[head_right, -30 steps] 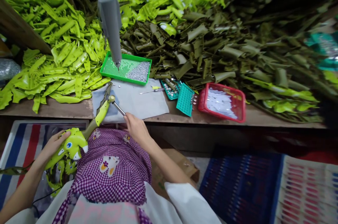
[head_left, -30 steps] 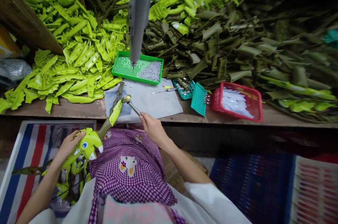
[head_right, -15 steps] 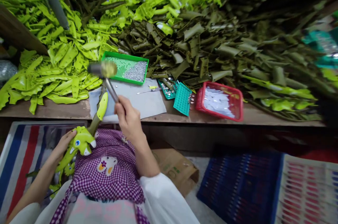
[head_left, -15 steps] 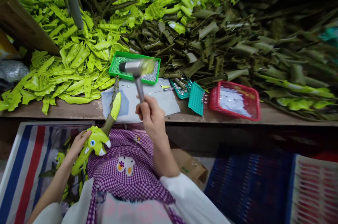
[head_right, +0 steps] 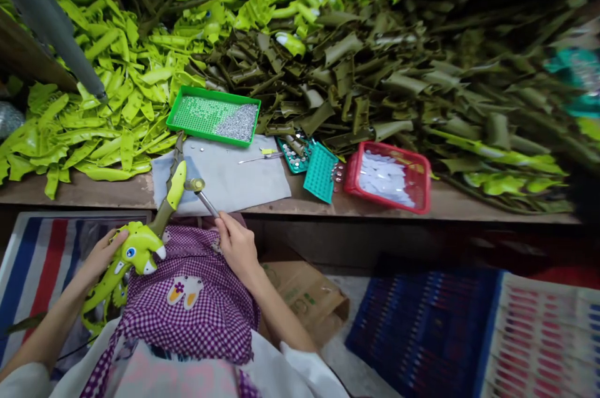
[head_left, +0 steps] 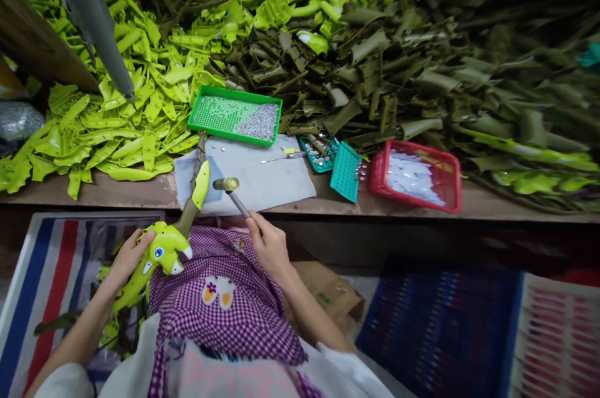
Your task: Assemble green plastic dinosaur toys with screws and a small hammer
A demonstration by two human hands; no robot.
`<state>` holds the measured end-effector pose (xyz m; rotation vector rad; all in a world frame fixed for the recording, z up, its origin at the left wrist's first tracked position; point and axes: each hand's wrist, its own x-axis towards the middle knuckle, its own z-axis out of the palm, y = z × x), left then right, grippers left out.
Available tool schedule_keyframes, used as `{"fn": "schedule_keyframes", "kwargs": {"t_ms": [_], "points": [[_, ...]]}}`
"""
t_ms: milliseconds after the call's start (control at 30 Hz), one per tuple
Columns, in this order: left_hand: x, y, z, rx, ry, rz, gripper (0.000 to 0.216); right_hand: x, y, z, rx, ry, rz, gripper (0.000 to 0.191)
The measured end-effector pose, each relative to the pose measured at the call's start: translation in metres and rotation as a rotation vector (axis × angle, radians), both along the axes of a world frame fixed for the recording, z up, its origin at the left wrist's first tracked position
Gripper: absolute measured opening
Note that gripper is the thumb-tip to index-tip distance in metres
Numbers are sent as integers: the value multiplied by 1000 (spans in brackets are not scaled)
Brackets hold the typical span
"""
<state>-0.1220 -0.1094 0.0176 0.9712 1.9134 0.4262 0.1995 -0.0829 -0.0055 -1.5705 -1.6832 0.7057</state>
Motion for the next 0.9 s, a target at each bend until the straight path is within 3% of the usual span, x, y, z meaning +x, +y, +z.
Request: {"fn": "schedule_keyframes", "kwargs": {"t_ms": [100,233,533,700,900], "points": [[1,-1,-6,23,-135,38,58,6,-5,-2,-13,100,-68,35],[12,-2,-16,128,-112,2,52,5,-16,-10,-27,143,-97,34],[74,15,-39,115,-526,299,61,-6,-20,-18,98,-68,164,34],[77,14,-39,103,-590,387,59,-13,-12,-13,67,-278,290,34],[80,12,-36,116,-616,411,56,-10,-6,1,58,-359,318,37]]}}
